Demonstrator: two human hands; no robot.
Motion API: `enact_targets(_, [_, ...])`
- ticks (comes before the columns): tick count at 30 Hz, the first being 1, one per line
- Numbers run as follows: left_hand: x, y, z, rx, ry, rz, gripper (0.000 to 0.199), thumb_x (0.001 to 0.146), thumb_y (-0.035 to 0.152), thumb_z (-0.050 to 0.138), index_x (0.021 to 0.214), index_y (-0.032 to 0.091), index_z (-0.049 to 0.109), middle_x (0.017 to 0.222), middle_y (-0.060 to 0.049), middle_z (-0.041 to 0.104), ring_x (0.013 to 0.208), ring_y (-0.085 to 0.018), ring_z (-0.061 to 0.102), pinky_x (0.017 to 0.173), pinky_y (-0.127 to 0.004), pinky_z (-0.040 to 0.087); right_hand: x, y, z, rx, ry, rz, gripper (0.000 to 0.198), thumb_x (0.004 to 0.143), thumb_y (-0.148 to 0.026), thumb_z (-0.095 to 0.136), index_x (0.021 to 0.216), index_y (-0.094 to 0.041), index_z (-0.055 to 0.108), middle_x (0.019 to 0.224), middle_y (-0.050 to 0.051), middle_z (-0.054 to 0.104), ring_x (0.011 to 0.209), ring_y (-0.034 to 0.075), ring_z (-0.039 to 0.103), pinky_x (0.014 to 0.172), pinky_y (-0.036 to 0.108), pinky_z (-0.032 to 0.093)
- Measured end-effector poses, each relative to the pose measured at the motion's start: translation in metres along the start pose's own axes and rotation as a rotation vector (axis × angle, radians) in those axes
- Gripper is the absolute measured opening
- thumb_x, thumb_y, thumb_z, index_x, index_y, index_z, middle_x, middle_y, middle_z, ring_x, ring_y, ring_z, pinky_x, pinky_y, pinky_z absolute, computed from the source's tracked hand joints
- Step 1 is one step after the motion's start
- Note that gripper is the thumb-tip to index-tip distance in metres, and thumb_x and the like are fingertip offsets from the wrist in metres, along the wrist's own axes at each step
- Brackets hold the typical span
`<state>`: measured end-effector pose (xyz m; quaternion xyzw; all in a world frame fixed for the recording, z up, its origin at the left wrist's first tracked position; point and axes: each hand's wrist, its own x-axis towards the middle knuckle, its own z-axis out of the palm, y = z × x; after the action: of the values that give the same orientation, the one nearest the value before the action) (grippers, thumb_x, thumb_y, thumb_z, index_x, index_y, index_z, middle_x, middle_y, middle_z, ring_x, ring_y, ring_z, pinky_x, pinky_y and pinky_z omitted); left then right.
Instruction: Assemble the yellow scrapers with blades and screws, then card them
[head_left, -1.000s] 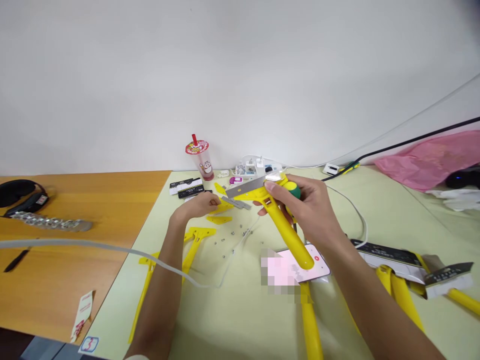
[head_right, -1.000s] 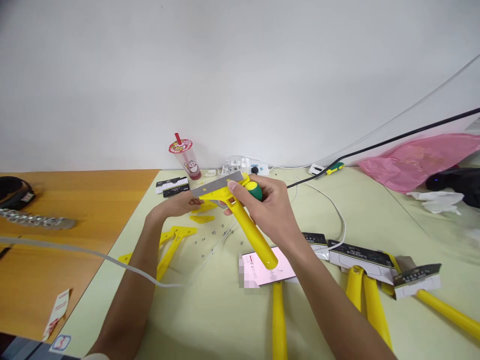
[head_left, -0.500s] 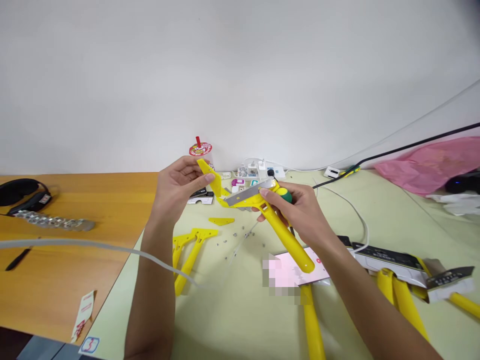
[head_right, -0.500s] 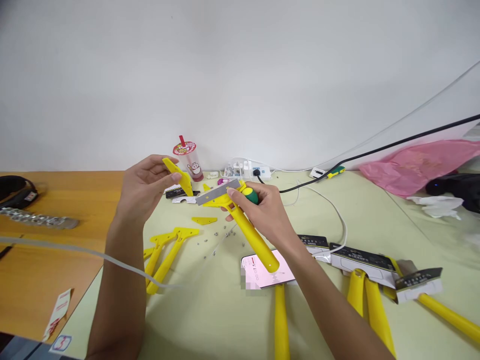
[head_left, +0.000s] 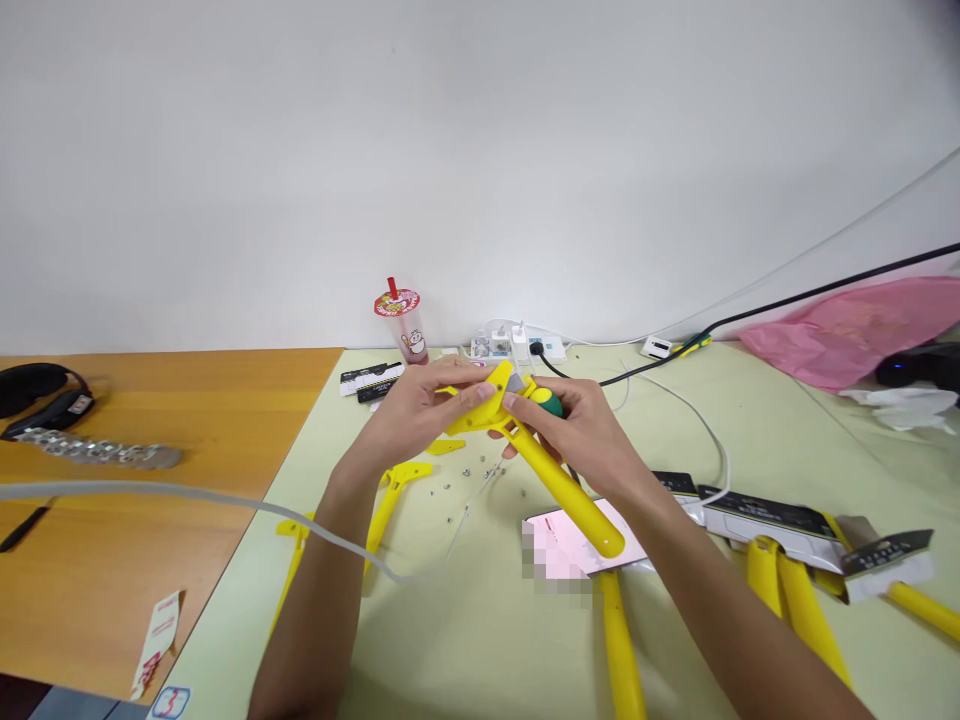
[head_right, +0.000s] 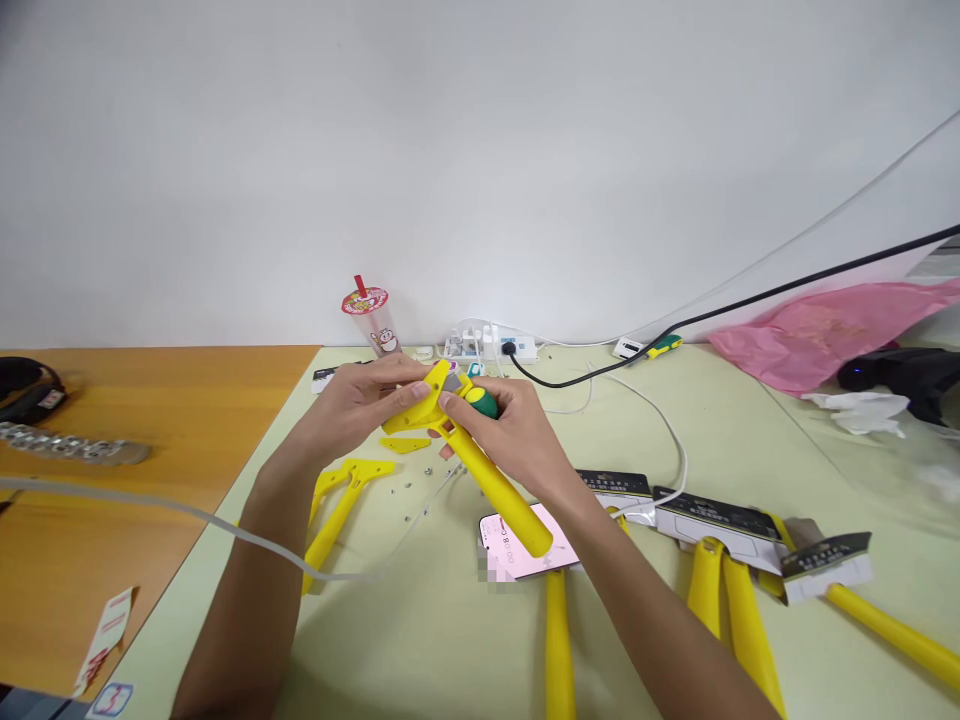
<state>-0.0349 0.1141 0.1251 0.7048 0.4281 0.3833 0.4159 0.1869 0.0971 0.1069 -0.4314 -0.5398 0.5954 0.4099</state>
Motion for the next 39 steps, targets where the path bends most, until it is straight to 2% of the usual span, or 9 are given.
enact_targets(4, [0.002,-0.002,0.002,-0.084,-0.080,-0.112,0.048,0.097,0.058,0.079,0.130,0.023,0.087,0.113,-0.011,0.083,0.094,-0.026,0.079,0.063,-0.031,0.067,0.003,0.002,-0.004,0.010,-0.007,0.059,0.047,0.082,-0.064,0.093,0.090,-0.021,0.076,0.084,0.005,0.083,0.069,0.025,0.083,0.038,0.020,0.043])
enact_targets(7, [0.003,-0.004,0.002,-0.115,-0.079,-0.134,0.048,0.095,0.058,0.082,0.123,0.019,0.088,0.104,-0.010,0.082,0.082,-0.023,0.078,0.052,-0.029,0.064,0.004,0.003,-0.007,0.027,-0.058,0.065,0.048,0.083,-0.064,0.092,0.093,-0.020,0.076,0.090,0.008,0.085,0.073,0.025,0.084,0.036,0.019,0.037])
enact_targets(14, [0.005,-0.001,0.005,-0.063,-0.015,-0.121,0.041,0.093,0.055,0.085,0.112,0.019,0.087,0.105,-0.010,0.083,0.075,-0.019,0.077,0.052,-0.025,0.062,0.003,0.000,-0.012,0.037,-0.205,0.044,0.048,0.086,-0.064,0.089,0.106,-0.021,0.080,0.108,0.012,0.086,0.081,0.022,0.080,0.040,0.021,0.038])
enact_targets(21, [0.004,-0.001,0.004,0.011,-0.007,-0.131,0.041,0.090,0.056,0.088,0.110,0.021,0.086,0.110,-0.010,0.083,0.091,-0.023,0.078,0.061,-0.025,0.065,0.005,0.005,-0.013,0.070,-0.205,0.004,0.049,0.080,-0.062,0.094,0.102,-0.021,0.078,0.102,0.009,0.085,0.083,0.023,0.083,0.039,0.020,0.035])
enact_targets(26, [0.005,-0.002,0.008,-0.077,-0.091,-0.178,0.044,0.086,0.062,0.089,0.098,0.019,0.086,0.096,-0.009,0.082,0.082,-0.022,0.079,0.056,-0.026,0.065,0.003,0.001,-0.016,-0.135,-0.124,-0.023,0.054,0.079,-0.071,0.091,0.097,-0.021,0.078,0.083,0.003,0.082,0.052,0.013,0.064,0.039,0.023,0.035])
enact_targets(29, [0.005,-0.002,0.014,-0.143,-0.099,-0.184,0.049,0.081,0.066,0.092,0.092,0.018,0.084,0.096,-0.009,0.081,0.078,-0.024,0.081,0.058,-0.030,0.068,-0.005,-0.002,-0.040,-0.393,-0.004,-0.038,0.057,0.083,-0.079,0.084,0.085,-0.022,0.072,0.081,0.002,0.082,0.053,0.014,0.064,0.044,0.025,0.039])
enact_targets(33, [0.004,0.004,0.024,-0.170,0.037,-0.085,0.049,0.086,0.065,0.089,0.094,0.018,0.079,0.093,-0.008,0.080,0.076,-0.024,0.082,0.058,-0.031,0.068,-0.024,0.014,-0.100,-0.766,0.183,0.005,0.061,0.086,-0.083,0.077,0.083,-0.023,0.072,0.085,0.007,0.083,0.075,0.024,0.074,0.062,0.033,0.051])
enact_targets(36, [0.002,0.010,0.031,-0.198,0.200,0.075,0.045,0.090,0.063,0.087,0.097,0.019,0.077,0.090,-0.005,0.079,0.079,-0.023,0.082,0.060,-0.031,0.068,-0.042,0.040,-0.138,-0.958,0.118,0.199,0.056,0.082,-0.079,0.080,0.087,-0.024,0.076,0.098,0.010,0.084,0.087,0.030,0.076,0.072,0.039,0.055])
enact_targets(39, [-0.001,0.015,0.039,-0.222,0.326,0.201,0.041,0.094,0.061,0.085,0.101,0.021,0.076,0.094,-0.005,0.078,0.084,-0.022,0.082,0.064,-0.031,0.069,-0.057,0.063,-0.151,-0.984,-0.002,0.385,0.054,0.081,-0.075,0.078,0.101,-0.024,0.077,0.108,0.011,0.084,0.093,0.032,0.077,0.080,0.042,0.057])
